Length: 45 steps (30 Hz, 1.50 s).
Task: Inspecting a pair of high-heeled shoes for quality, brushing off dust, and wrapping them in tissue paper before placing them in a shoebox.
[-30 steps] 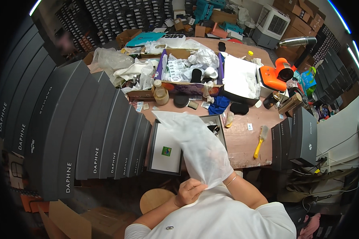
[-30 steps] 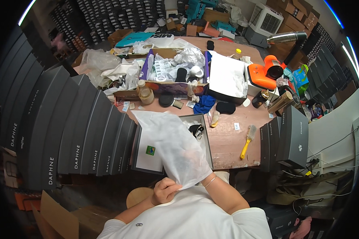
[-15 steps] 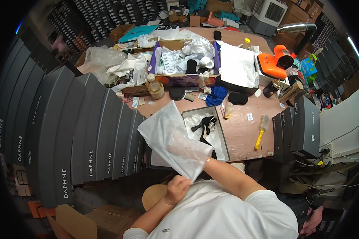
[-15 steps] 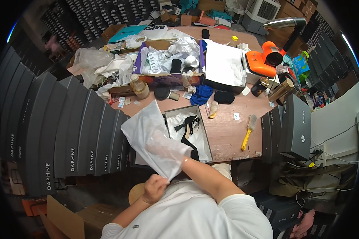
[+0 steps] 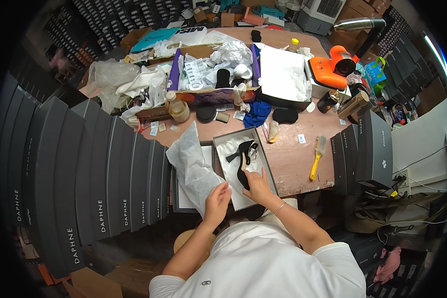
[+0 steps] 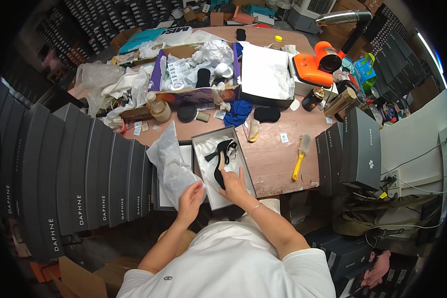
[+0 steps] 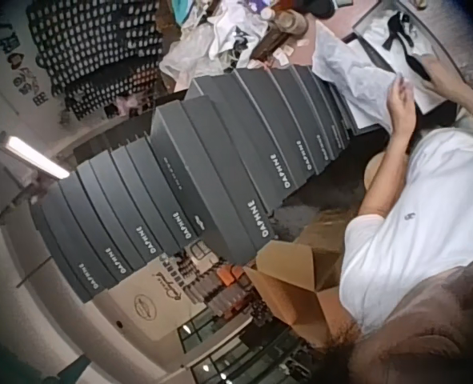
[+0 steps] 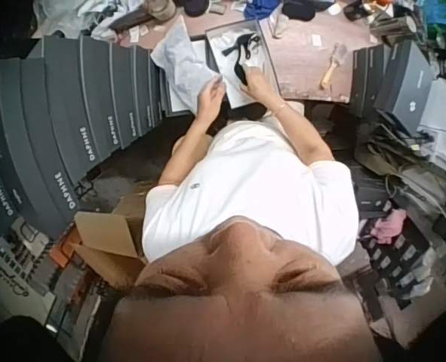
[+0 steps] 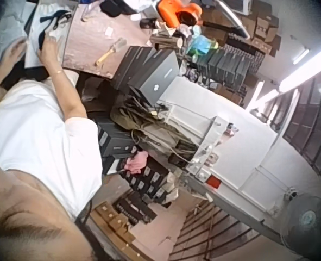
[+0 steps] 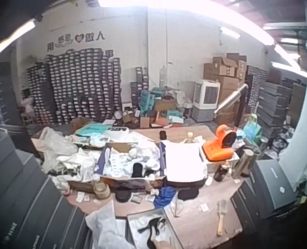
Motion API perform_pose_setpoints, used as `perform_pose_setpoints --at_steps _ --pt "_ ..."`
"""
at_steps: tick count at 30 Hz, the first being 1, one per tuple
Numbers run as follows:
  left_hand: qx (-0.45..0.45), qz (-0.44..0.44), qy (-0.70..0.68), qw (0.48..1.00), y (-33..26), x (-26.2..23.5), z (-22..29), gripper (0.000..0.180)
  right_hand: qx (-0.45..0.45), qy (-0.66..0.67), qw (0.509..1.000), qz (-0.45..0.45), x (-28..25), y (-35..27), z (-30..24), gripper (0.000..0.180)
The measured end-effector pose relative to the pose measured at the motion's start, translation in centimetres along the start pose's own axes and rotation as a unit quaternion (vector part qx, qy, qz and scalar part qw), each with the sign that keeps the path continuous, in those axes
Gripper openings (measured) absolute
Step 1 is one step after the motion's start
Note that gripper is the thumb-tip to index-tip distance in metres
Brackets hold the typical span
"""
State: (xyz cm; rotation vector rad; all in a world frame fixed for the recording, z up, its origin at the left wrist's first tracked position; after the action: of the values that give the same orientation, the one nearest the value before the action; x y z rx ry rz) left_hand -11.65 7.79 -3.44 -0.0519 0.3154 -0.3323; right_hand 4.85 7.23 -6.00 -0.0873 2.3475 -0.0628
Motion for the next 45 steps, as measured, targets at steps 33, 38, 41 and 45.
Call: perform_pose_setpoints --at_steps 33,38,41,45 --pt "-0.196 0.012 0.073 0.978 19.8 7.5 -11.8 0.038 0.151 0.601 0.785 -0.022 -11.8 -11.2 3.3 0.096" --pt "0.206 -0.06 0.149 0.965 17.4 5.3 12.3 0.019 0.061 0.628 0.775 0.034 -17.2 -11.4 1.1 0.108" --pt "0.338 -0.086 0.216 0.912 15.6 3.9 18.3 0.022 -0.003 0.704 0.709 -0.045 -18.9 -11.7 -2.4 0.109" --pt "0.366 -0.107 0.181 0.907 12.8 1.9 19.6 0.018 0.0 0.791 0.573 -0.214 -16.5 -12.1 -6.1 0.103"
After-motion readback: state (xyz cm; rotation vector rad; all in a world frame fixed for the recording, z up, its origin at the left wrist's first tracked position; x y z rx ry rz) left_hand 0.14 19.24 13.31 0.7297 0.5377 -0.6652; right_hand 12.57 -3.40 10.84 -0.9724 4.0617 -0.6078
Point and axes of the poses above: each hand's wrist, its own y-axis towards the middle knuckle, its own x-axis out of the palm, z = x × y, the point moved 9 cm from there along y, towards the middle knuckle, and after that the axes turned 14 degrees about y, right-handed, at the moved point
